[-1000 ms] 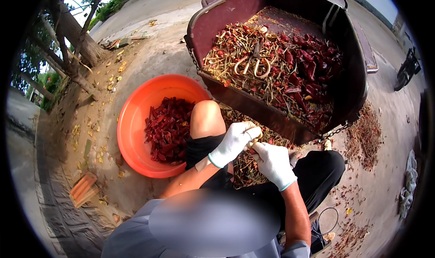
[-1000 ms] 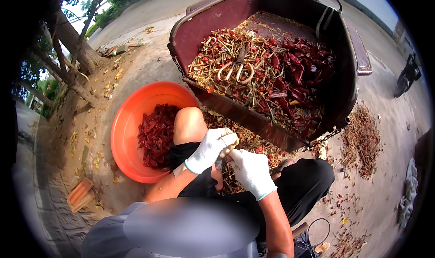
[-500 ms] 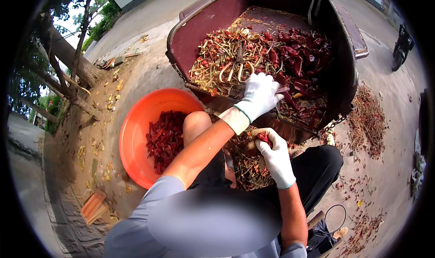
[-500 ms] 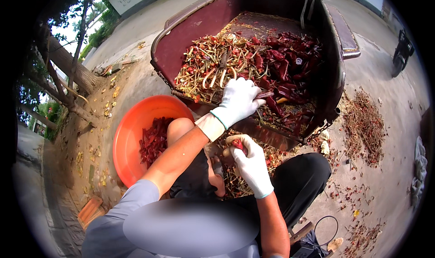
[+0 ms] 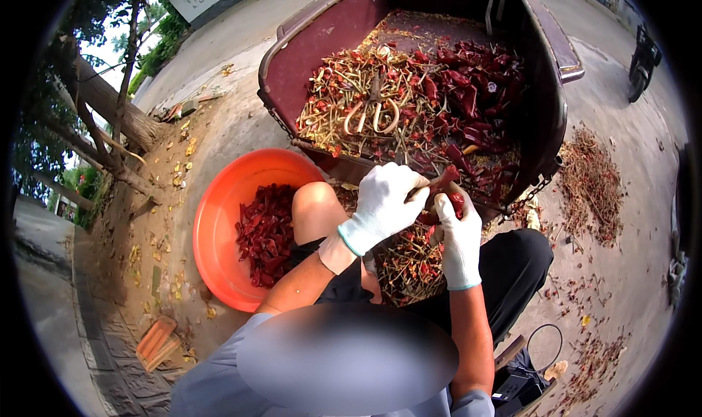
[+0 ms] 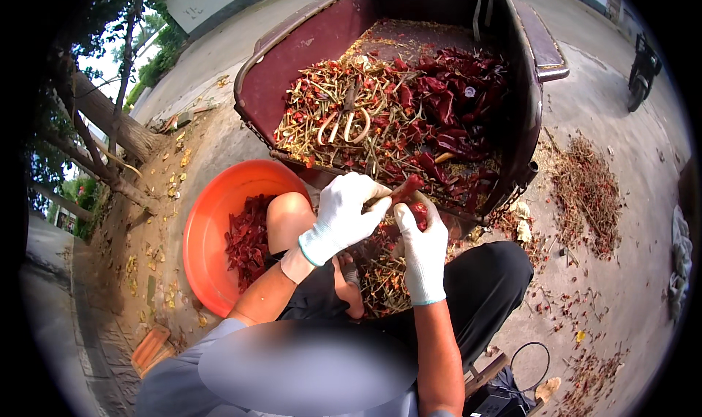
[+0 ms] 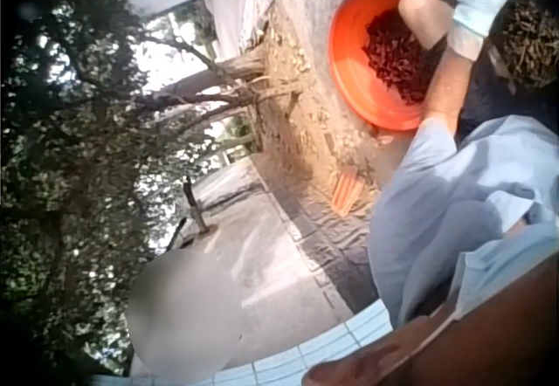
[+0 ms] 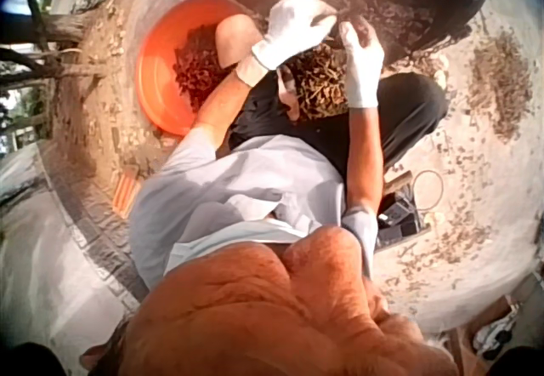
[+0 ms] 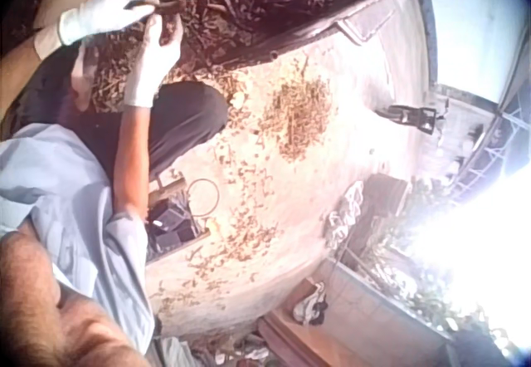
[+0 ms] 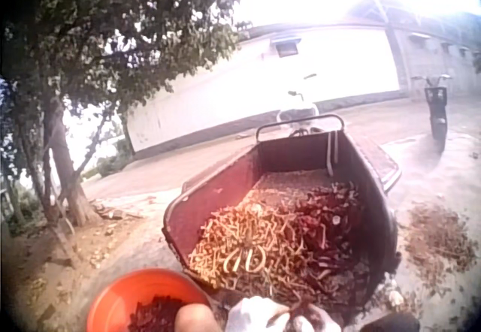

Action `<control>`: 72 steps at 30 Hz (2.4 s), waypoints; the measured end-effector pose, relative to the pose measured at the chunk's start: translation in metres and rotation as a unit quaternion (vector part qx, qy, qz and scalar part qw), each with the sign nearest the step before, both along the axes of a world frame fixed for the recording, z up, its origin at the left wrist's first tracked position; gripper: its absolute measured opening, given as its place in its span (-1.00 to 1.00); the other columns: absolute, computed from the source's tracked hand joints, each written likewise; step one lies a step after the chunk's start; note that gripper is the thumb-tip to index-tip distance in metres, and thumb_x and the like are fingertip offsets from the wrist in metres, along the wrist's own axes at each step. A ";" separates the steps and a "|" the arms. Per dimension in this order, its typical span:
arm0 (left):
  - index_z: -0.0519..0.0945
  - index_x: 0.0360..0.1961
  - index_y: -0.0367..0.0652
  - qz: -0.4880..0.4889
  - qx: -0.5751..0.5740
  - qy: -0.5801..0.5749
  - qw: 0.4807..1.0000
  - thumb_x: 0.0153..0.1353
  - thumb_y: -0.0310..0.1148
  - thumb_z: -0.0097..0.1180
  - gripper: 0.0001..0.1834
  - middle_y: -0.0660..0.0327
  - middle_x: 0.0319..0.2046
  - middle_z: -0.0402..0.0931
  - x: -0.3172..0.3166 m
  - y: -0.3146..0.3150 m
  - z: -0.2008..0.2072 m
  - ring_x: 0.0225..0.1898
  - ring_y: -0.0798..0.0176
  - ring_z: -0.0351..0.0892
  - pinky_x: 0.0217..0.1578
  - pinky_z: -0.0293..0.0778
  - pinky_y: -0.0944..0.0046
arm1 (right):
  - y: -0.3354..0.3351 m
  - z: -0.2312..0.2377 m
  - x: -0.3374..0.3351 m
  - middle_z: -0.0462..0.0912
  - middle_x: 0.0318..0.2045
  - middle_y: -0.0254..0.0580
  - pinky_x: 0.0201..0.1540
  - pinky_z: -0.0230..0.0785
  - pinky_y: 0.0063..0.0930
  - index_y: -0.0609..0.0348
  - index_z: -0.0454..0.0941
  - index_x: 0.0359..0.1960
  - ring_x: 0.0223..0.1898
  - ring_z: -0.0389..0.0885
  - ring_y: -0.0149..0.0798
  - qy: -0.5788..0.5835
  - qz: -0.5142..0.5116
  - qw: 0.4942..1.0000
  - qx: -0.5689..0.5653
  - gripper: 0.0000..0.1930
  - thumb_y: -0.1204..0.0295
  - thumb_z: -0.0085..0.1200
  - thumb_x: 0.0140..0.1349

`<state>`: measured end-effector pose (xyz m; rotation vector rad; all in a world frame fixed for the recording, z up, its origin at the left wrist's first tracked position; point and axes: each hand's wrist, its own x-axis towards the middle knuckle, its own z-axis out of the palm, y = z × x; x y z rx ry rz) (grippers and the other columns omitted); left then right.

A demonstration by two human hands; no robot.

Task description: The person removes stems and cores from dried red peppers by hand and using shears, placing the cleaned pepper pieces into a large orange bowl.

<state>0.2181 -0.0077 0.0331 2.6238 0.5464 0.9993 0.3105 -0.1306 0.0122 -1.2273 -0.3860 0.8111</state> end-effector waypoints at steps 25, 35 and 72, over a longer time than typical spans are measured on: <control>0.64 -0.33 -0.06 -0.063 0.206 0.198 0.956 0.09 -0.27 0.28 -0.84 0.20 -0.34 0.56 0.107 0.068 -0.021 -0.20 0.08 0.58 -0.17 0.43 0.08 | -0.005 -0.002 0.003 0.59 -0.48 -0.36 -0.50 0.29 -0.63 0.25 0.55 -0.21 -0.52 0.44 -0.57 -0.071 0.046 0.995 -0.051 -0.86 0.49 0.03 0.25; 0.64 -0.32 -0.01 -0.025 0.170 0.148 0.974 0.10 -0.30 0.28 -0.88 0.23 -0.41 0.61 0.080 0.075 -0.014 -0.28 0.09 0.63 -0.19 0.47 0.09 | -0.003 -0.004 0.000 0.53 -0.48 -0.40 -0.42 0.30 -0.63 0.27 0.56 -0.15 -0.47 0.41 -0.58 -0.134 -0.038 0.990 -0.028 -0.83 0.52 0.06 0.26; 0.63 -0.18 -0.31 -0.125 -0.475 -0.077 0.867 0.28 -0.54 0.18 -0.89 0.24 -0.32 0.65 -0.033 -0.013 -0.021 -0.25 0.47 0.59 -0.19 0.52 0.42 | -0.012 -0.008 0.001 0.65 -0.36 -0.26 -0.15 0.44 -0.56 0.28 0.58 -0.10 -0.29 0.56 -0.49 -0.217 0.127 0.966 -0.059 -0.69 0.59 0.25 0.07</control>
